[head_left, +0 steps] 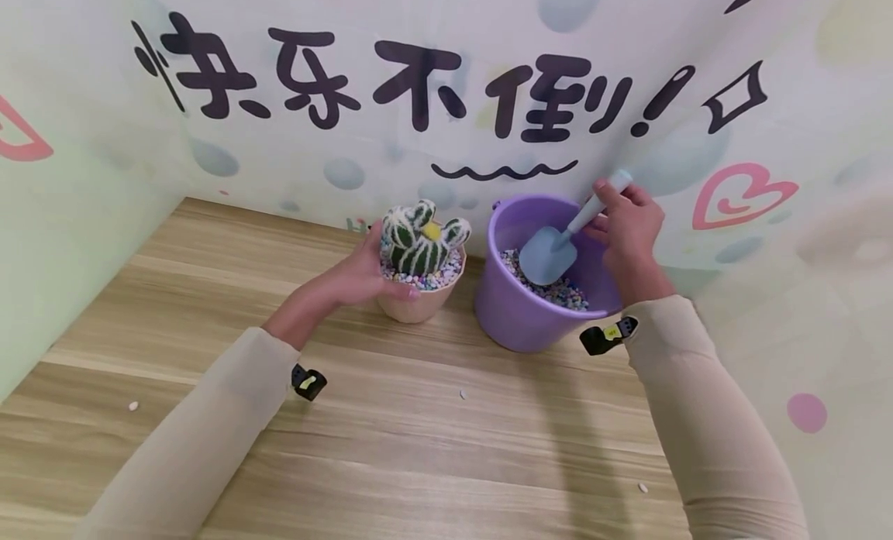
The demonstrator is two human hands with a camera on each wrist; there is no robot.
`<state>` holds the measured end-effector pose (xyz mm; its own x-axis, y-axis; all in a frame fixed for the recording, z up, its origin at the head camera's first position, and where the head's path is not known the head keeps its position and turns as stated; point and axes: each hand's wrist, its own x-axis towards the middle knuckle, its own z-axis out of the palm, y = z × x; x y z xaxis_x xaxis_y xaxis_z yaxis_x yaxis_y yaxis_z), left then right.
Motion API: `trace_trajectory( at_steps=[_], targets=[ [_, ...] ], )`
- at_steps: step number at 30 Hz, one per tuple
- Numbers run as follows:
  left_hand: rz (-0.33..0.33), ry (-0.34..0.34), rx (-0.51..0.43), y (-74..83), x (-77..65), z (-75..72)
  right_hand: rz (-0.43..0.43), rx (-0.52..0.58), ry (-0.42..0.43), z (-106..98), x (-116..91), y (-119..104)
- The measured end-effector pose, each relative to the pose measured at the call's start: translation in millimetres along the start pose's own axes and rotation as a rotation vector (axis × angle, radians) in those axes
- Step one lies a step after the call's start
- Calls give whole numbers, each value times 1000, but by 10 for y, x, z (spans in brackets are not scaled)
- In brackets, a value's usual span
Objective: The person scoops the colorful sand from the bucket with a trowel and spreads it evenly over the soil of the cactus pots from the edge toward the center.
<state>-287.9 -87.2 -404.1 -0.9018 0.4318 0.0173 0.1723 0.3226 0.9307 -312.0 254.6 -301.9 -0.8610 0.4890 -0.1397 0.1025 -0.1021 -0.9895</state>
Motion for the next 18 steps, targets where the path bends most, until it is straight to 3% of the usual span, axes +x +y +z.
trace_trajectory(
  at_steps=[6, 18],
  targets=[
    [-41, -28, -3, 16, 61, -17, 21, -35, -25, -1, 34, 86],
    [-46, -73, 1, 21, 187, -62, 31, -141, -20, 13, 64, 123]
  ],
)
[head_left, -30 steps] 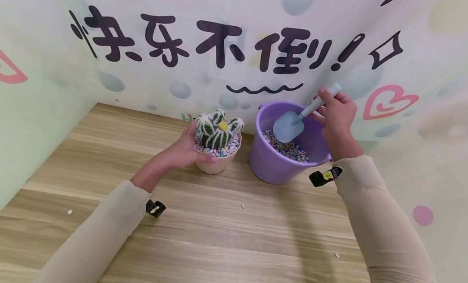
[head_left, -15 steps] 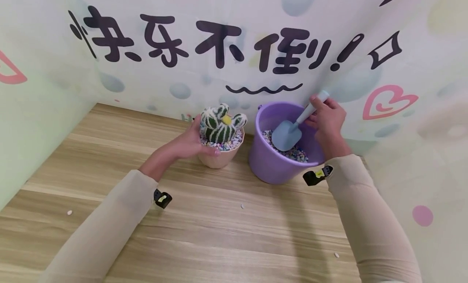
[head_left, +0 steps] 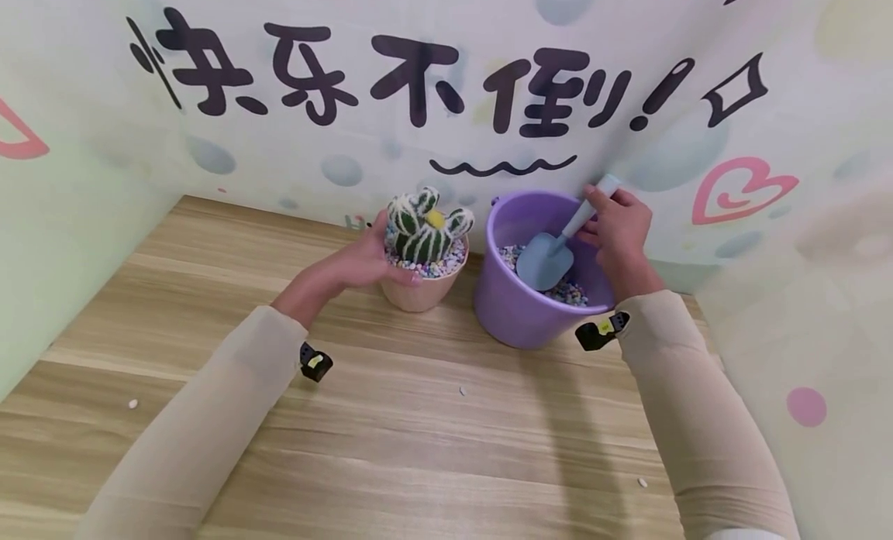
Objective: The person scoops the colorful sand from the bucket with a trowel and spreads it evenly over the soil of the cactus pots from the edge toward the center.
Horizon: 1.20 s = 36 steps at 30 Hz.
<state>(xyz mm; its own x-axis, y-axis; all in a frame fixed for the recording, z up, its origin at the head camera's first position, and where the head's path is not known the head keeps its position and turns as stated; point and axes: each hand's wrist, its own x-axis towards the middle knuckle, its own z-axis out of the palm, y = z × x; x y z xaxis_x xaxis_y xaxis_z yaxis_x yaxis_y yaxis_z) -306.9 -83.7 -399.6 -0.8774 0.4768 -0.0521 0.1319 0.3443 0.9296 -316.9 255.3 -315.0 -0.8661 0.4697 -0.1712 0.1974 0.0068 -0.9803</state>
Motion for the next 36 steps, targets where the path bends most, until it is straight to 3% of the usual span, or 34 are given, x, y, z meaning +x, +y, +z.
trace_trajectory(
  at_steps=[7, 16, 22, 31, 36],
  targets=[
    [-32, -26, -15, -4, 37, -27, 25, -63, 2, 5, 33, -14],
    [-68, -16, 4, -19, 16, -15, 38, -249, -34, -30, 33, -31],
    [-43, 17, 123, -92, -102, 6, -55, -481, -101, -130, -79, -77],
    [-132, 29, 330, -64, -419, -59, -225, -845, -173, -286, -403, -103],
    [-69, 39, 438, -59, -567, -77, -385, -1020, -256, -303, -574, -27]
  ],
)
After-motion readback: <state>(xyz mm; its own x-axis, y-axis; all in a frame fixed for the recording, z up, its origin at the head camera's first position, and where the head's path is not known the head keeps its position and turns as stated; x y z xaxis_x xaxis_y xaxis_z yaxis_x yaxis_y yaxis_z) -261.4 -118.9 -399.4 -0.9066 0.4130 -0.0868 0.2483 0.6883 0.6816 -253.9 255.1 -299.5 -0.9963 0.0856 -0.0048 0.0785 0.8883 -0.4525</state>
